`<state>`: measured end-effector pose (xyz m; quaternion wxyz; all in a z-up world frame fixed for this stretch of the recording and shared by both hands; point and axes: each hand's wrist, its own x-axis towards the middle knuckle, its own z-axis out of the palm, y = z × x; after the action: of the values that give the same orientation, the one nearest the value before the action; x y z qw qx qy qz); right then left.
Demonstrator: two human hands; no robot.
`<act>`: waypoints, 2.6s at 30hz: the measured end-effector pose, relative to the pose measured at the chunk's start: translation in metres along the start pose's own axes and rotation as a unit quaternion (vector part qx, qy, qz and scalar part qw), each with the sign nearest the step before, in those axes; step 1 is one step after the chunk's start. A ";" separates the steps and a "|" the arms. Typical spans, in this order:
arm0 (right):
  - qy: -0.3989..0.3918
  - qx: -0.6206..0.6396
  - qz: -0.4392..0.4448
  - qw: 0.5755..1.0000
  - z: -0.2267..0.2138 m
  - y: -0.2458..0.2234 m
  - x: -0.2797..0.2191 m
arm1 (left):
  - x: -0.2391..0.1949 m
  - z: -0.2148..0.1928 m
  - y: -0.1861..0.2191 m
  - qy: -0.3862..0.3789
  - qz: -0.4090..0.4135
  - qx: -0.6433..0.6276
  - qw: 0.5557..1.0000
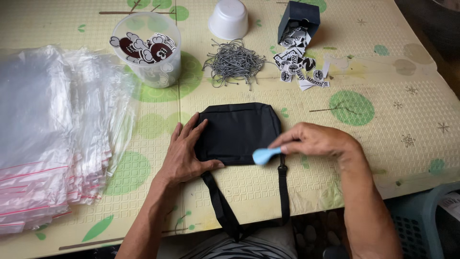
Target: The person uses a blue plastic spoon to smooth a sticker onto a black bag. They press the sticker firmly with the spoon and their fingers, then handle a metal chain.
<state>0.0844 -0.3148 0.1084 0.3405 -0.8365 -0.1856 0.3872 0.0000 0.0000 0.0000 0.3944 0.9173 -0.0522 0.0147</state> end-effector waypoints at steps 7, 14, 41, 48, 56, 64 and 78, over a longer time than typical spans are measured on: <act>0.259 -0.073 -0.081 0.960 -0.004 0.024 0.011 | 0.000 0.000 0.001 0.002 0.002 -0.004 1.000; 0.107 0.032 -0.048 0.993 -0.008 0.011 -0.018 | -0.001 0.001 -0.001 0.001 -0.001 0.003 1.000; 0.513 0.038 -0.167 0.841 0.053 0.048 0.042 | -0.003 -0.001 0.028 0.023 -0.004 0.125 0.992; 0.502 0.130 -0.105 0.848 0.045 0.105 0.068 | 0.057 0.079 0.065 0.144 0.108 0.041 0.983; 0.490 0.008 -0.004 0.872 0.053 0.110 0.081 | 0.073 0.105 0.069 0.111 -0.003 0.063 0.992; 0.474 -0.001 0.018 0.880 0.056 0.081 0.065 | 0.066 0.092 0.079 0.068 0.035 0.061 0.995; 0.550 -0.072 -0.231 0.799 0.068 0.081 0.020 | 0.082 0.100 0.068 -0.045 0.004 0.085 0.995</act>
<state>0.0480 -0.3306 0.0083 0.4037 -0.8630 -0.1822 -0.2430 0.0733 -0.1255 -0.0139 0.3119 0.9472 -0.0719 -0.0205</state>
